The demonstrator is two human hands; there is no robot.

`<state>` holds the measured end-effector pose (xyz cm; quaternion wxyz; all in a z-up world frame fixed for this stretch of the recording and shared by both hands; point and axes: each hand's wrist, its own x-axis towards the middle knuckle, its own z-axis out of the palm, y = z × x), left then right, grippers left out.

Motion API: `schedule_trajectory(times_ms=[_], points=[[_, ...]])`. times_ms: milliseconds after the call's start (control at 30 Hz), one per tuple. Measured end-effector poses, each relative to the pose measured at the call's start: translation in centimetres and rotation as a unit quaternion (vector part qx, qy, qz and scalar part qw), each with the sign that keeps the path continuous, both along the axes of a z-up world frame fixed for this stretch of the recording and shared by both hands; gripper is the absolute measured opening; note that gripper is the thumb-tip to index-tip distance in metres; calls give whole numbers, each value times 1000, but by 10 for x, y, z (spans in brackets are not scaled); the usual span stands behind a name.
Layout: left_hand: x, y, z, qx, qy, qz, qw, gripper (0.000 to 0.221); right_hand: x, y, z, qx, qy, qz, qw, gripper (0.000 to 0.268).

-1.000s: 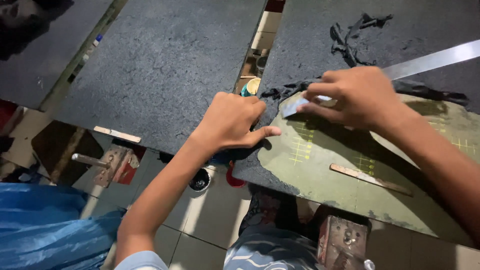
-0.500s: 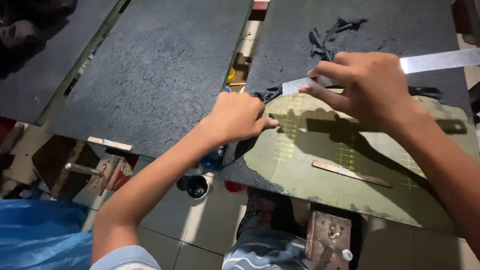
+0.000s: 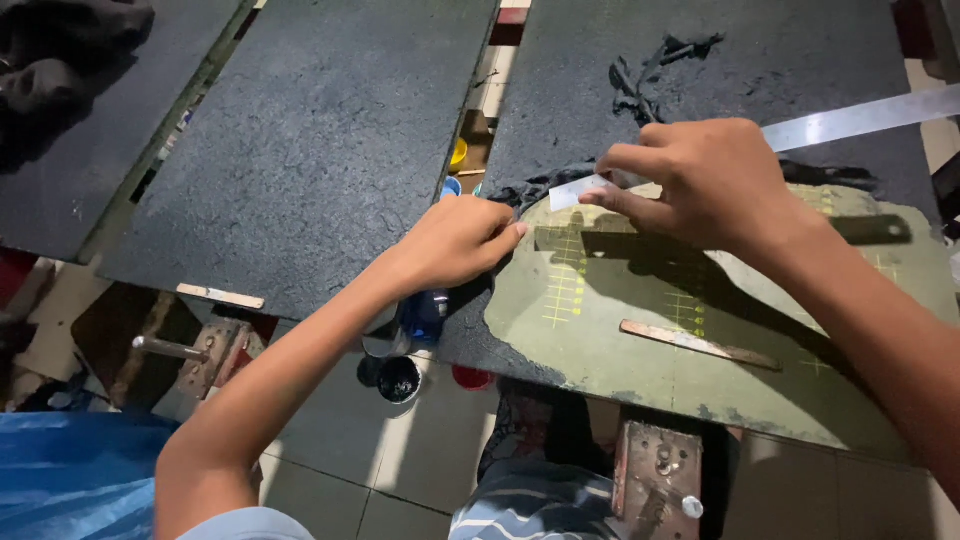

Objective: Scraping off dried ink or adhesive residue from a screen printing pallet using a metal ruler as a scraper.

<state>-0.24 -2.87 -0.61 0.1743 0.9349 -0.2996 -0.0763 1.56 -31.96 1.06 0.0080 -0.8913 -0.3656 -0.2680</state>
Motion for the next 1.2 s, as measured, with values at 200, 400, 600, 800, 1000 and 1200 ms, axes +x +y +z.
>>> schedule_trajectory(times_ms=[200,400,600,800,1000,1200], points=[[3,13,-12,-124,-32,-41,991,44,-2,7,2,-32,90,21,995,33],[7,16,-6,-193,65,-4,979,37,-17,25,-11,-34,122,55,990,25],[12,18,-11,-206,66,-13,976,39,-20,36,-7,1,118,111,987,29],[8,18,-7,-219,65,-14,973,38,-13,50,-4,-3,146,127,981,25],[5,18,-1,-243,68,-11,967,39,9,29,-8,-11,113,64,991,25],[9,19,-8,-255,80,-12,964,38,-9,45,-8,-10,146,107,983,25]])
